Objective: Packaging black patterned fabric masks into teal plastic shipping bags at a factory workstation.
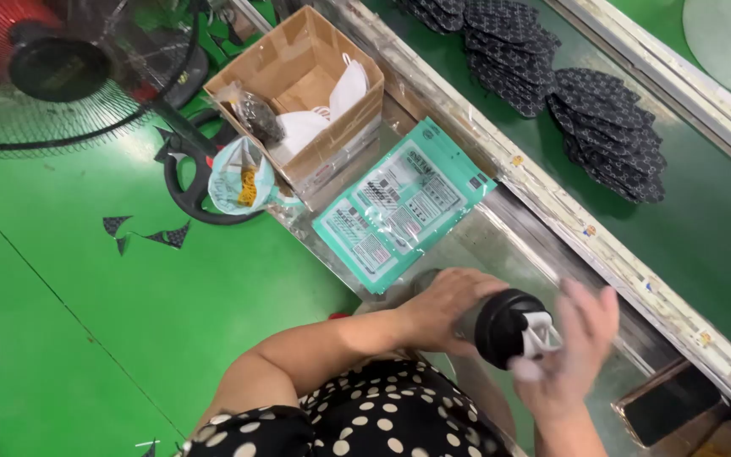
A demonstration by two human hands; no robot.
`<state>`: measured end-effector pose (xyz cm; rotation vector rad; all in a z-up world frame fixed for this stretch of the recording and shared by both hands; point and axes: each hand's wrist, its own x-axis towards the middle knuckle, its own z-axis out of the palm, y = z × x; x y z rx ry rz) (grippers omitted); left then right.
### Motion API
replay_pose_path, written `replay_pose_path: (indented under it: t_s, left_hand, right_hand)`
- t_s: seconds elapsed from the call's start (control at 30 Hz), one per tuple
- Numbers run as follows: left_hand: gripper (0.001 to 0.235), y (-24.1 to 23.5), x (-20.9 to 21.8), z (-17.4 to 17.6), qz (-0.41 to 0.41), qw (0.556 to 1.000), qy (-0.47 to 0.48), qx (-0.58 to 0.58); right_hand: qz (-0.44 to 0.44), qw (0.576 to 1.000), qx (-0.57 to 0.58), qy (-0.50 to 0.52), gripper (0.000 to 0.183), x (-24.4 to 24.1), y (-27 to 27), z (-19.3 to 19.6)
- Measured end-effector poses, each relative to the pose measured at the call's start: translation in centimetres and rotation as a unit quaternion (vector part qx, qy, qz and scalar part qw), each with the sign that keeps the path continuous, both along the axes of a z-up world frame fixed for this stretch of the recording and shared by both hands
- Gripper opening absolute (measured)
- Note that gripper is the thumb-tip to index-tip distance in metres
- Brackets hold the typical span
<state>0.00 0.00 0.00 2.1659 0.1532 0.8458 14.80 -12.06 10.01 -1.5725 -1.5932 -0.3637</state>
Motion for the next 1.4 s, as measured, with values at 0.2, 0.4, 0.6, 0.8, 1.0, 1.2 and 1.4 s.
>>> replay_pose_path:
  t_s: [0.2,0.4,0.6,0.8,1.0,1.2,1.4]
  left_hand:
    - [0.105,7.5,-4.0,8.8,0.233,0.972,-0.033,-0.010]
    - [0.112,24.8,-9.6,9.4,0.479,0.859,-0.179,0.020]
    - [0.113,35.2,-11.1,1.9,0.448,0.875,-0.139,-0.122]
    - [0.119,35.1,-10.8,3.2,0.580,0.775,0.081,-0.238]
    - [0.080,22.6,-0.8,3.8,0.420,0.906,-0.027,0.047]
    - [0.098,15.2,19.5,2.4,0.056,0.984,-0.026,0.170]
    - [0.098,6.0,32.5,1.4,0.060,0.929,0.286,0.227]
  right_hand:
    - [0.076,0.975,0.142,0.154,0.065,1.2,-0.5,-1.9]
    - [-0.020,0.982,-0.030,0.183,0.052,4.7,-3.5,-10.2]
    - [-0.090,0.961,-0.068,0.253,0.049,6.5,-4.4,-17.3]
    - [-0.175,0.954,-0.098,0.221,0.046,5.8,-5.1,-19.6]
    - [-0.230,0.949,-0.121,0.181,0.046,2.6,-3.8,-19.5]
    - [-0.238,0.943,-0.153,0.175,0.046,0.1,-2.7,-17.2]
    - [-0.219,0.949,-0.116,0.196,0.045,0.4,-3.1,-17.3]
